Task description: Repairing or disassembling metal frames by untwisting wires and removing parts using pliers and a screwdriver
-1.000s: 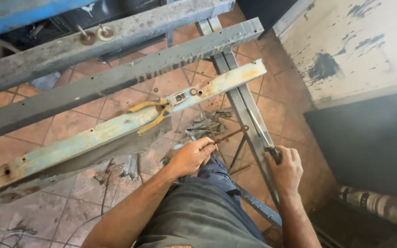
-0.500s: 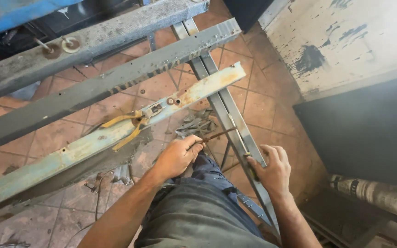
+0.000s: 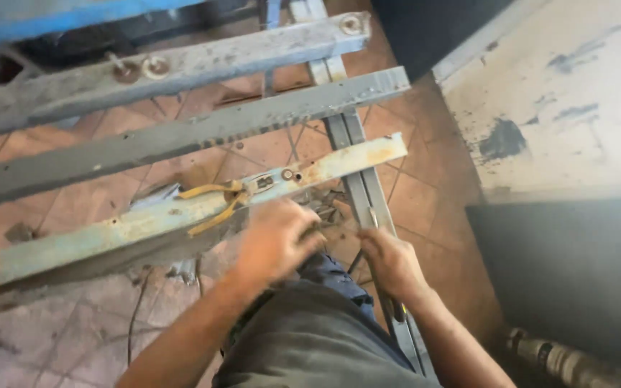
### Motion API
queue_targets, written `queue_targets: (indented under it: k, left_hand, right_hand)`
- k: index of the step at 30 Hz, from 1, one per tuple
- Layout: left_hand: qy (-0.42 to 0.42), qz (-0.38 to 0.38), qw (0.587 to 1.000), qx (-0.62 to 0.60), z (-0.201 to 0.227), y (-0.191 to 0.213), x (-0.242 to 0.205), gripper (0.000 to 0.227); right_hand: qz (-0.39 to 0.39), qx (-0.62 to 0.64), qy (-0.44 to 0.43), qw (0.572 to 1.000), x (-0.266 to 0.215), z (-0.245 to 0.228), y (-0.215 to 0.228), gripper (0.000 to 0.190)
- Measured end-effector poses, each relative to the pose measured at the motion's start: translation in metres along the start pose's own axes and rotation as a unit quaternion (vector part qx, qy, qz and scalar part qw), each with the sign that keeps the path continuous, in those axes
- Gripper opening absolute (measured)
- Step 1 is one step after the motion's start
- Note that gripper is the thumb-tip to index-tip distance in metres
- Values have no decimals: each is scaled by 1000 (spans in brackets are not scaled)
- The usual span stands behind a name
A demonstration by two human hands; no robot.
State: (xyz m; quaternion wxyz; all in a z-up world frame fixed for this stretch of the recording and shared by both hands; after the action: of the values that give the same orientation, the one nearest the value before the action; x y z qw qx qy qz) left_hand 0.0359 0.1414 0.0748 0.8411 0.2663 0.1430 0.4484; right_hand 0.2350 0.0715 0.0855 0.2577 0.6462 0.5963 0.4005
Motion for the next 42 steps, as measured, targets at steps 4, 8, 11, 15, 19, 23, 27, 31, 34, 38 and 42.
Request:
queue_targets:
  k: [4, 8, 11, 15, 19, 23, 27, 31, 34, 38, 42]
  left_hand:
    - [-98, 310, 899, 294, -28, 85, -14, 53]
    - [-89, 308, 860, 396, -50, 102, -26, 69]
    - [-121, 305, 863, 383, -47, 97, -27, 66]
    - [-164, 305, 861, 373, -40, 96, -35, 48]
    - [-244, 277, 881, 295, 4, 94, -51, 32]
    - [-283, 266, 869, 306, 33, 98, -69, 25]
    - [-208, 166, 898, 349, 5, 71, -86, 62]
    - [-239, 225, 882, 339, 16, 64, -95, 26]
    - [-232, 266, 870, 343, 27, 72, -99, 28]
    - [-215, 247, 872, 364, 18, 77, -92, 36]
    - [-136, 136, 929, 318, 15, 95, -85, 74]
  right_hand:
    - [-67, 71, -174, 980, 26, 23, -19, 17]
    - [3, 68, -54, 996, 79, -12, -33, 17]
    - [0, 121, -60, 991, 110, -46, -38, 19]
    - [-73, 186, -178, 963, 100, -48, -61, 21]
    - [-149, 518, -260, 801, 64, -48, -105, 22]
    - [-203, 580, -304, 728, 31, -57, -108, 15]
    - [-264, 488, -251, 793, 9, -68, -94, 18]
    - [-293, 556, -289, 722, -33, -50, -120, 31]
    - [-276, 640, -289, 656, -46, -49, -130, 37]
    - [-222, 722, -290, 587, -27, -60, -127, 33]
    - [-206, 736, -284, 579, -8, -55, -127, 22]
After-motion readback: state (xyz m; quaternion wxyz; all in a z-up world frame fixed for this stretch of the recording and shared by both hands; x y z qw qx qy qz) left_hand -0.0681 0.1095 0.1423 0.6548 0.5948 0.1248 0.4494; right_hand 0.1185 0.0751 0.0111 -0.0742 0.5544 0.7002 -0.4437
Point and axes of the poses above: each hand's wrist, its own x-axis towards the middle knuckle, its own y-axis out of the back of the hand, z = x × y, the point moved 8 cm from there along x, towards the middle knuckle, and after that the axes turned 7 degrees about z, right-handed, at the moved point
